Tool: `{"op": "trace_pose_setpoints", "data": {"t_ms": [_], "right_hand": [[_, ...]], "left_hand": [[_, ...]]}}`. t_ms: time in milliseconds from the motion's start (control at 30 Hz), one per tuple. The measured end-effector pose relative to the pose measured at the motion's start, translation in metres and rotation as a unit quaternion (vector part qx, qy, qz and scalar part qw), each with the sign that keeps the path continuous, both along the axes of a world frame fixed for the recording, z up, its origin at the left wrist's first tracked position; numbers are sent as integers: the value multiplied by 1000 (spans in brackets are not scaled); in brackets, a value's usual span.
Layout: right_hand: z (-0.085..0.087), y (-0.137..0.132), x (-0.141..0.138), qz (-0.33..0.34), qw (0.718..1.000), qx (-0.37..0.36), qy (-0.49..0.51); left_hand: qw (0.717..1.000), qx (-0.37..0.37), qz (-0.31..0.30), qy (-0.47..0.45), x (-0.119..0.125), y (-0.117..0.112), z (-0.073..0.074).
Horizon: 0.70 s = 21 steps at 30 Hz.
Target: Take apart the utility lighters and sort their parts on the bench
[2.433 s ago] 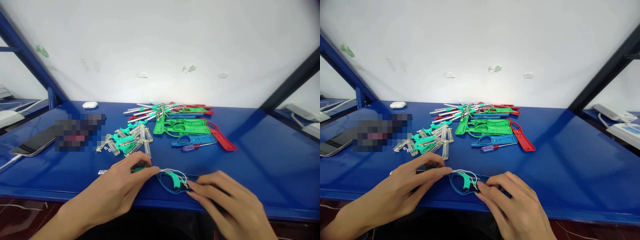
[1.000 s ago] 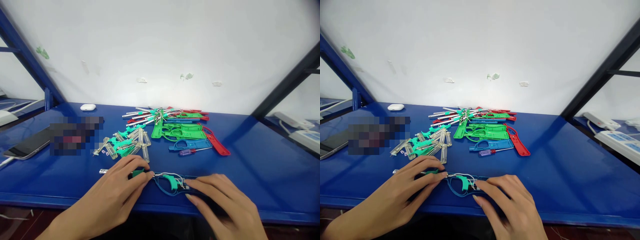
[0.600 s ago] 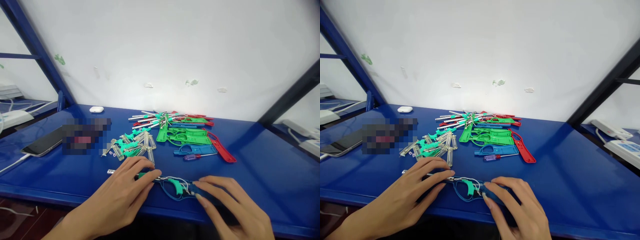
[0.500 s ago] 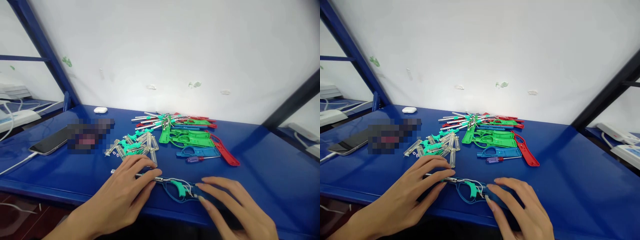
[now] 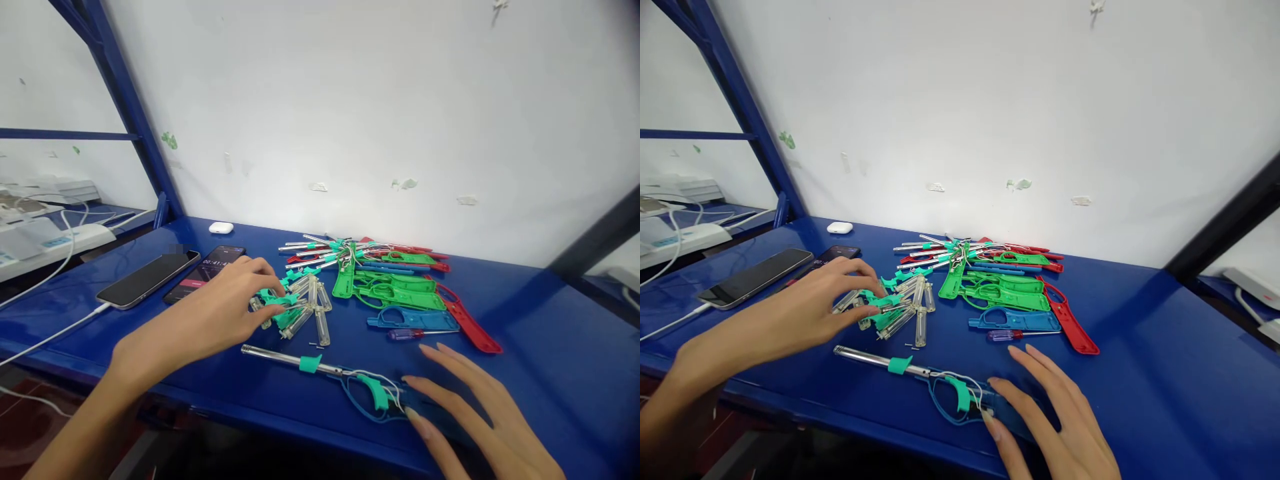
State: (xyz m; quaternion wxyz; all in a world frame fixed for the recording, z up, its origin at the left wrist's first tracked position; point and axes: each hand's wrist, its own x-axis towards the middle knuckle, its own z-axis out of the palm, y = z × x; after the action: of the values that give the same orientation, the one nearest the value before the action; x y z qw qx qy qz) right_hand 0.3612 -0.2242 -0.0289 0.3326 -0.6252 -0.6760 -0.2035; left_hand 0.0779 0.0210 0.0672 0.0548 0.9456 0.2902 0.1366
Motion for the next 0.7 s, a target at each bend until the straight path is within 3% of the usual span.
{"op": "trace_pose_setpoints", "data": {"t_ms": [133, 267, 367, 433, 500, 600, 700], "right_hand": [[2, 0, 9, 2, 999, -12, -33], [18, 12, 7, -13, 999, -26, -22], [43, 41, -4, 6, 999, -52, -2], [61, 69, -16, 20, 991, -133, -21], [76, 98, -32, -6, 976, -208, -69], [86, 132, -56, 12, 959, -252, -127], [85, 146, -69, 24, 944, -277, -177]], "left_hand": [[999, -26, -32, -10, 11, -11, -6], [998, -37, -43, -6, 12, -6, -12], [996, -62, -58, -7, 11, -2, -14], [995, -72, -62, 1, 13, -3, -14], [996, -67, -60, 8, 14, -6, -13], [996, -63, -60, 8, 17, -9, -12], [996, -60, -61, 0, 15, -6, -12]]}}
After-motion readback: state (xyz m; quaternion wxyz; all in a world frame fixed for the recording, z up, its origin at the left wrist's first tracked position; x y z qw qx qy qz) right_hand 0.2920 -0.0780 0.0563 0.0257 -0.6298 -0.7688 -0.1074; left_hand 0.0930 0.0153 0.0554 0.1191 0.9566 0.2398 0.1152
